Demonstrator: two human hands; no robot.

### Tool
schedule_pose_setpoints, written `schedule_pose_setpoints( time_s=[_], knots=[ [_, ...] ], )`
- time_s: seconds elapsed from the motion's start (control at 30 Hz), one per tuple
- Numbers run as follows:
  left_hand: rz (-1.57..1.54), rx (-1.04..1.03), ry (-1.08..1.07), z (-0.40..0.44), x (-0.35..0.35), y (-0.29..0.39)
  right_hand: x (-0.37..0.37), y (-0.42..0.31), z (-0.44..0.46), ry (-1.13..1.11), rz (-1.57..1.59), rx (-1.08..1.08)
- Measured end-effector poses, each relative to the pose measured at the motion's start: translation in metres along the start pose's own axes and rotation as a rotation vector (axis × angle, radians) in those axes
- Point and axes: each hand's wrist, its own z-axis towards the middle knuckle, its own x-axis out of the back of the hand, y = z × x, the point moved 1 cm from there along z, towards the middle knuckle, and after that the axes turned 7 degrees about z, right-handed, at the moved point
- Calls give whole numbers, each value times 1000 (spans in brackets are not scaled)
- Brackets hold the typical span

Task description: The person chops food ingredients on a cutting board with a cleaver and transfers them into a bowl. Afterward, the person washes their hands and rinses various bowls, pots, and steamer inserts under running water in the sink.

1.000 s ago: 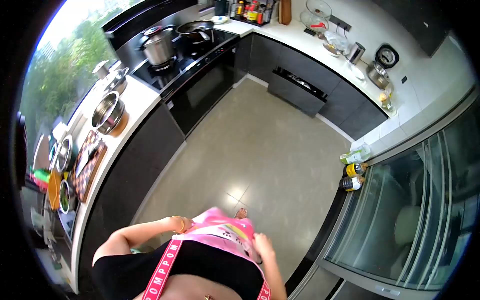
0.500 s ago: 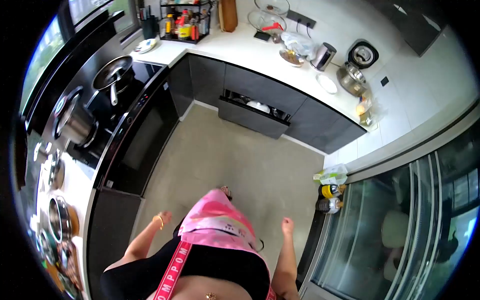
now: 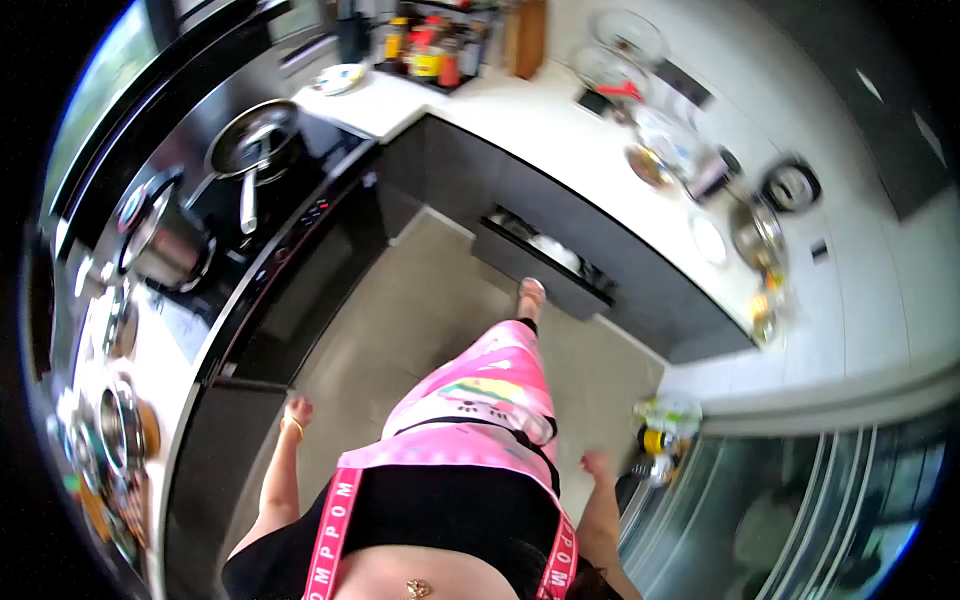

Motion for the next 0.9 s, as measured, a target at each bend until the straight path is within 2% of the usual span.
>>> schedule_pose_setpoints(
  time_s=[0.07, 0.17, 0.23, 0.3, 0.33, 0.37, 0.43, 0.47, 0.53, 0.57, 0.6, 0.63, 0.67, 0.73, 0.77, 0.8, 0.83, 0.87, 0.9],
  knots=[
    [51, 260, 13, -48, -2, -48, 61, 17, 146, 82, -306, 558],
    [-99, 681, -93, -62, -11, -222, 43, -213, 124, 104, 162, 133],
    [-61, 816, 21, -156, -44, -162, 34, -276, 172, 116, 1, 282],
    [-334, 782, -63, -167, -59, -198, 2, -347, 182, 17, -68, 300],
    [-541, 697, -156, -182, -65, -219, -20, -376, 172, -30, -90, 288],
    [-583, 720, -119, -202, -69, -205, -44, -395, 162, -79, -123, 296],
    [-291, 796, 132, -206, -64, -116, -89, -433, 151, -286, -297, 377],
    [-317, 802, 146, -195, -56, -107, -105, -431, 173, -404, -262, 400],
    [-316, 673, 128, -159, -48, -91, -149, -451, 149, -448, -461, 543],
    [-309, 620, 147, -132, -42, -88, -164, -464, 143, -518, -558, 499],
    [-299, 583, 174, -108, -36, -71, -187, -489, 110, -516, -450, 360],
    [-282, 547, 200, -82, -26, -51, -208, -500, 114, -530, -424, 325],
    [-273, 558, 191, -65, -11, -35, -227, -504, 122, -553, -468, 346],
    [-275, 412, 201, -18, 2, 16, -299, -532, 151, -650, -591, 544],
    [-276, 333, 210, 2, 8, 41, -351, -533, 167, -686, -330, 508],
    [-283, 245, 242, 12, 11, 67, -399, -545, 160, -746, -197, 410],
    [-290, 164, 270, 14, 13, 89, -449, -572, 141, -838, -201, 380],
    [-282, 188, 254, 7, 18, 98, -494, -595, 123, -882, -192, 332],
    [-250, 37, 271, -2, 25, 108, -527, -611, 113, -912, -141, 245]
  ],
)
